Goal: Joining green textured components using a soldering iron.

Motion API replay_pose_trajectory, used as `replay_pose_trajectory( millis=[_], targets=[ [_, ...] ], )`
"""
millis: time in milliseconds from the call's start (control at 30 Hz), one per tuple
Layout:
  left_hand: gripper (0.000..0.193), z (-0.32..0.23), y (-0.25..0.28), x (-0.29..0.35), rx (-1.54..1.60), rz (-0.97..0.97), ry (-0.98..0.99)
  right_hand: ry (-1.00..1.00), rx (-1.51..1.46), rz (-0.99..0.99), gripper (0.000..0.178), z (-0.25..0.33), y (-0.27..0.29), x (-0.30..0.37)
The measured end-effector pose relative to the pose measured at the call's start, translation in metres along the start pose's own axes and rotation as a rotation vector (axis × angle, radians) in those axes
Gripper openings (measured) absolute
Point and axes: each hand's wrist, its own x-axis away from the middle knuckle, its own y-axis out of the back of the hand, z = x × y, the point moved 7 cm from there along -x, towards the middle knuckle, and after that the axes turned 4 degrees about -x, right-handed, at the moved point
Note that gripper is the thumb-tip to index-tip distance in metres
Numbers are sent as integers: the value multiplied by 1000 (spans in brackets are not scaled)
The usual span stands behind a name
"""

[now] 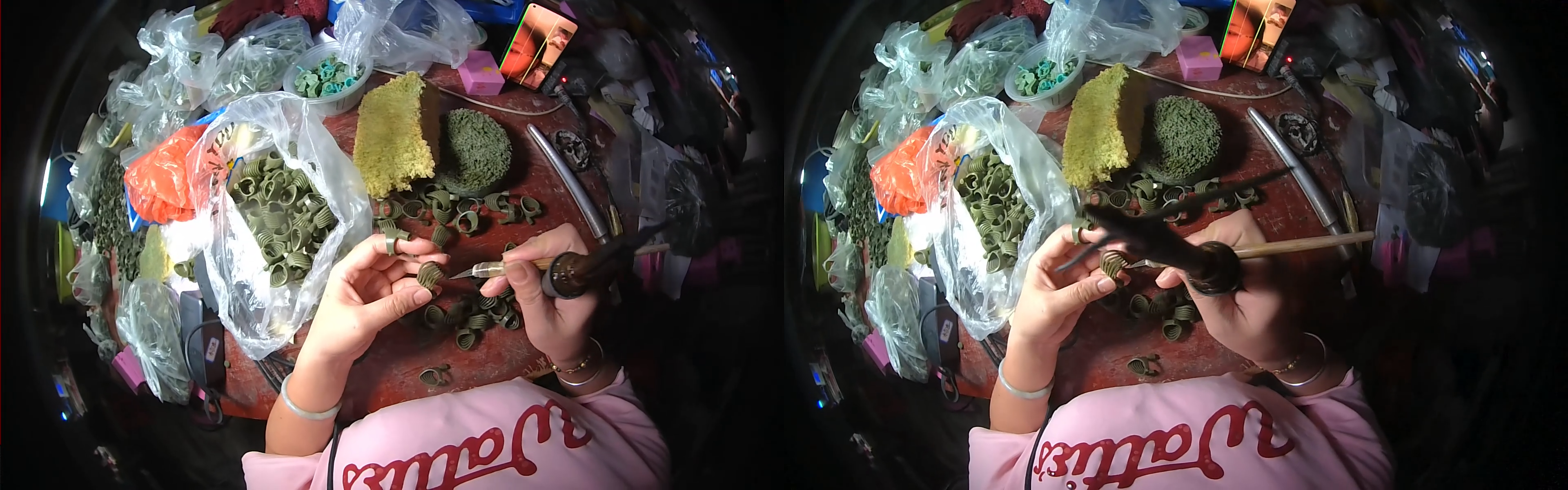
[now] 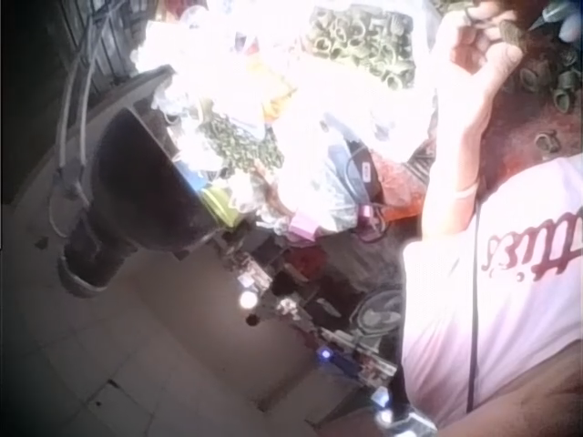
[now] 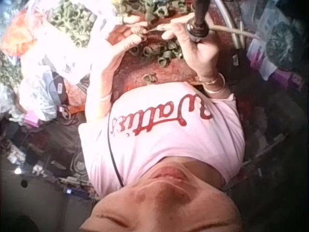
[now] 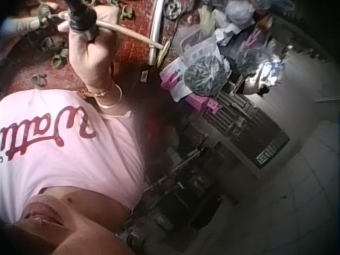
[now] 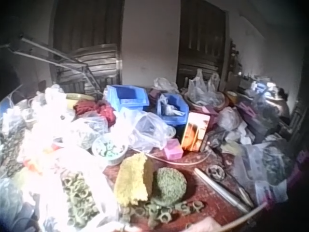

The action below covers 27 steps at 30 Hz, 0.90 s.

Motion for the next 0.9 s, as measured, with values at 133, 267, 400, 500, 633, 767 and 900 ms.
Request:
replay_pose_trajectory(
  millis=[133, 267, 400, 500, 633, 767, 900],
  targets=[
    [39, -2, -1, 1, -36, 36, -54, 1, -54, 14, 12, -4, -5, 2],
    [41, -3, -4, 0, -45, 32, -42, 6, -31, 13, 10, -5, -4, 2],
    [43, -1, -3, 0, -40, 8, 7, 42, -29, 26, 8, -2, -7, 0],
    [43, -1, -2, 1, -43, 15, 13, 43, -38, 35, 8, -3, -8, 0],
    [43, 0, -3, 2, -48, 50, 22, 54, -21, 67, 8, -5, -11, 1],
    [42, 1, -1, 1, -44, 18, 22, -13, -61, 46, 9, -7, -11, 2],
    [43, 1, -1, 1, -73, 19, 52, -28, -29, 88, 9, -4, -12, -3]
  ],
)
